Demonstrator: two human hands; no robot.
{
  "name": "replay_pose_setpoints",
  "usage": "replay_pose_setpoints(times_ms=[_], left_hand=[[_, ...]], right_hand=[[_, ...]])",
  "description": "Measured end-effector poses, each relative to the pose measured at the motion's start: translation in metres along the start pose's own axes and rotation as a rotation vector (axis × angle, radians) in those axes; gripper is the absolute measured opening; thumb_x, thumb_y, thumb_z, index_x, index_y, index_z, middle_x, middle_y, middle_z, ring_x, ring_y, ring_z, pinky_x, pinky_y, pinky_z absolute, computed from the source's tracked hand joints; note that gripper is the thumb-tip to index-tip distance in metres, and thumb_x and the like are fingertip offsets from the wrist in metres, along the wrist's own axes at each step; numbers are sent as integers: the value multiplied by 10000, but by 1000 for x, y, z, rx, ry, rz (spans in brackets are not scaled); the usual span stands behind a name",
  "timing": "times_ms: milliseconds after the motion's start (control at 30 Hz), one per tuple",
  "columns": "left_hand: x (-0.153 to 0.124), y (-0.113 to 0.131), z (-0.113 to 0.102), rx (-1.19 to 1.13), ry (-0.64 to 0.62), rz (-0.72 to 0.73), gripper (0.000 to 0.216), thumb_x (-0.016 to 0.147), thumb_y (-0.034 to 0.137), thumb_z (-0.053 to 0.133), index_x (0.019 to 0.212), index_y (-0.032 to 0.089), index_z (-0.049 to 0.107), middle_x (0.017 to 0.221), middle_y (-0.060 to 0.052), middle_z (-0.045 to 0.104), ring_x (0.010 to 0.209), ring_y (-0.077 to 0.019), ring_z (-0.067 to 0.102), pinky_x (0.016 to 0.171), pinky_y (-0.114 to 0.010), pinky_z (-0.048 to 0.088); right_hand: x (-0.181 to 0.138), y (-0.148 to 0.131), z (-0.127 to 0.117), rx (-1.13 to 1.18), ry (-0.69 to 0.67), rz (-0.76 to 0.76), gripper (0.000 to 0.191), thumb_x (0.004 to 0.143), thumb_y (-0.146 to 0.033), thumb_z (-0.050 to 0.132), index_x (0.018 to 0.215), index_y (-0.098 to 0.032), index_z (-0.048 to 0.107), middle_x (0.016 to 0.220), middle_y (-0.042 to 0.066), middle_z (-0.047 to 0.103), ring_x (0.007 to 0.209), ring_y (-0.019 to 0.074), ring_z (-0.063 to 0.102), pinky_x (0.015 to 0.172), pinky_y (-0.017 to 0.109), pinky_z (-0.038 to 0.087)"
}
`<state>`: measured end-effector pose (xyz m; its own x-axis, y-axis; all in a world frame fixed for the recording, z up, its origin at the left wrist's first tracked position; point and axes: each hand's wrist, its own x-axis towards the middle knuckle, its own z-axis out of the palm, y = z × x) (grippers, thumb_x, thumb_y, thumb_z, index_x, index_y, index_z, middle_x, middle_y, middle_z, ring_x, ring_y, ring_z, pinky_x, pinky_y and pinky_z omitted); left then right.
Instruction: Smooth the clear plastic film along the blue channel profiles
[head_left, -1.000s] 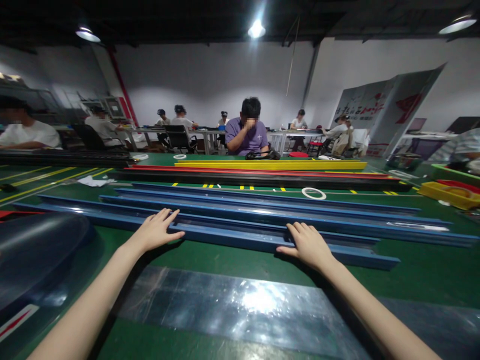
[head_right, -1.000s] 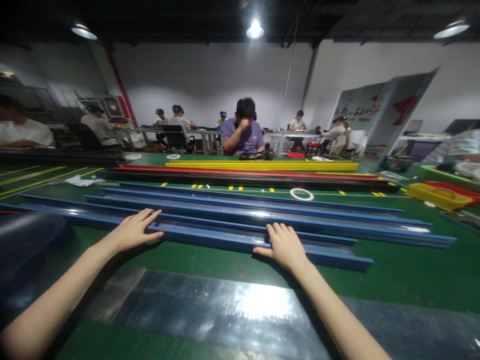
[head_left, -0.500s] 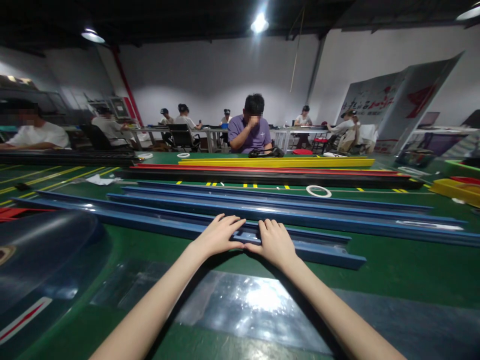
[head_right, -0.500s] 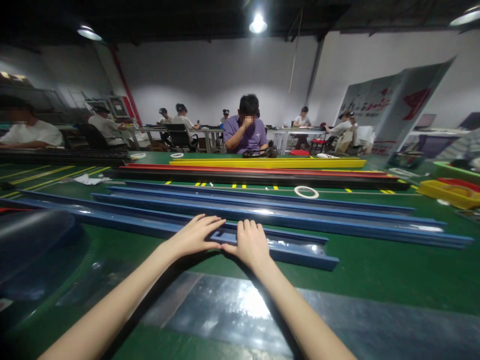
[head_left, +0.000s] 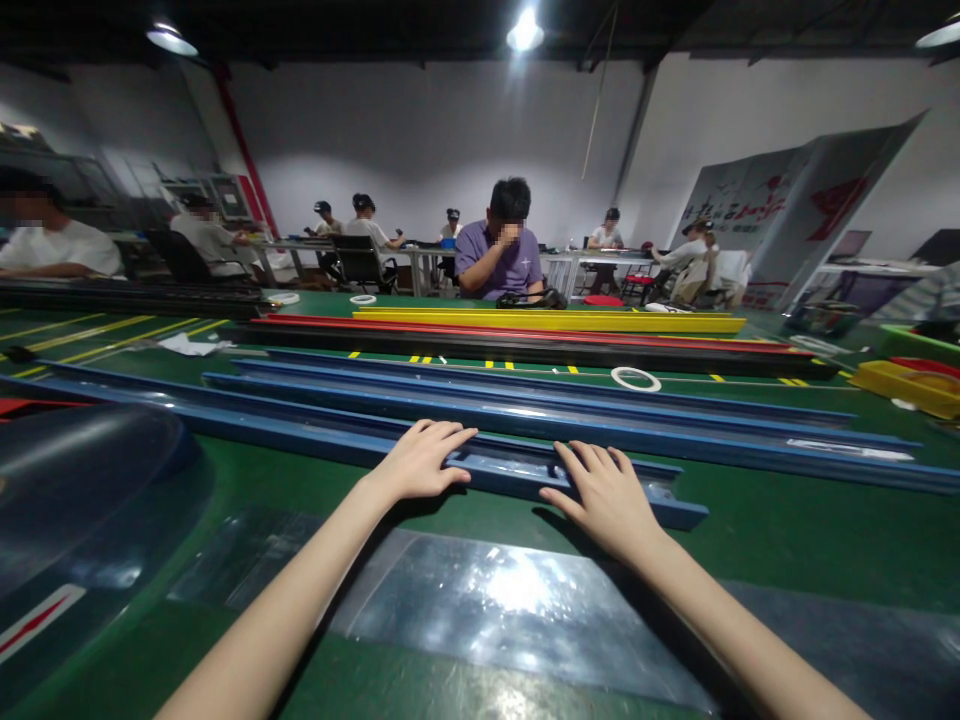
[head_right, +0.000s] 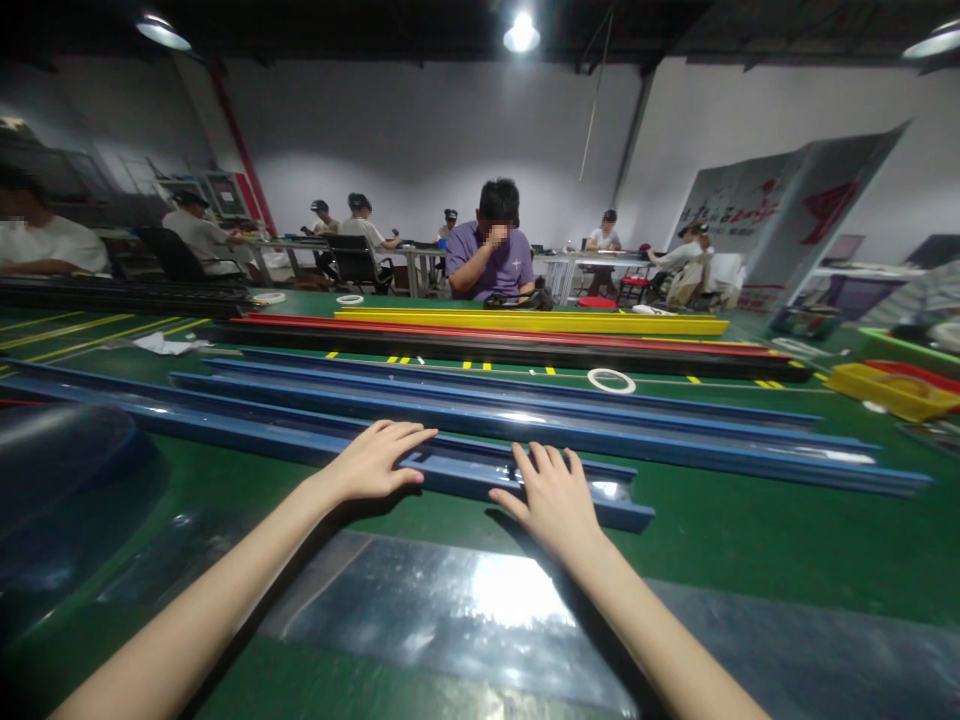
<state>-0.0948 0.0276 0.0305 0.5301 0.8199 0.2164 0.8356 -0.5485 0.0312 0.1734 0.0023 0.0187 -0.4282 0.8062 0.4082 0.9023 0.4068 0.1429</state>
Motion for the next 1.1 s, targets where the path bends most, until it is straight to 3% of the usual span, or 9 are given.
replay_pose_setpoints(times_ms=[267,500,633,733,833,1000,1100], left_hand=[[-20,-31,-13,-71,-140,-102,595,754,466,477,1293,301,289,1315,-54,392,1209,-203,328,985,-371,229],[-22,-31,-14,-50,-150,-127,579,774,470,438,1301,298,274,1331,-52,371,1226,-208,308,1002,-393,206],[-20,-28,-25,-74,-187,-159,557,759,480,451,1265,268,358,1319,-63,387,1188,-216,372,960,-349,290],[-16,-14,-40,-109,-175,-181,489,771,482,429,1204,256,440,1229,-51,484,1076,-207,485,896,-314,357],[-13,15,-54,-181,-150,-135,435,776,466,437,1147,246,486,1131,-32,553,1014,-196,520,847,-292,388],[-1,64,-60,-232,-228,109,303,788,419,453,1001,239,572,941,-12,625,846,-173,576,728,-262,419],[12,74,-49,-189,-136,176,304,813,398,432,1041,233,546,1028,-24,578,951,-172,523,814,-276,383]], right_hand=[[-26,39,-2,64,-14,132,507,835,-503,270,1161,-173,477,1115,97,544,1012,217,481,843,361,358],[-36,50,-2,132,-21,94,531,808,-539,302,1208,-214,431,1205,89,497,1104,236,437,893,396,344],[-46,75,-11,189,15,189,555,787,-550,335,1219,-209,415,1212,107,490,1113,248,441,885,402,374],[-51,93,-18,285,35,356,534,771,-546,360,1153,-189,471,1111,104,568,1020,246,521,848,386,414],[-53,100,-20,378,-33,496,447,770,-526,353,975,-200,581,946,77,650,859,237,602,746,345,468],[-53,93,-12,462,-104,497,359,761,-452,348,735,-247,642,781,39,681,732,230,627,621,305,475],[-52,91,-4,596,-170,541,313,727,-430,401,726,-228,640,693,35,672,623,204,619,571,290,466]])
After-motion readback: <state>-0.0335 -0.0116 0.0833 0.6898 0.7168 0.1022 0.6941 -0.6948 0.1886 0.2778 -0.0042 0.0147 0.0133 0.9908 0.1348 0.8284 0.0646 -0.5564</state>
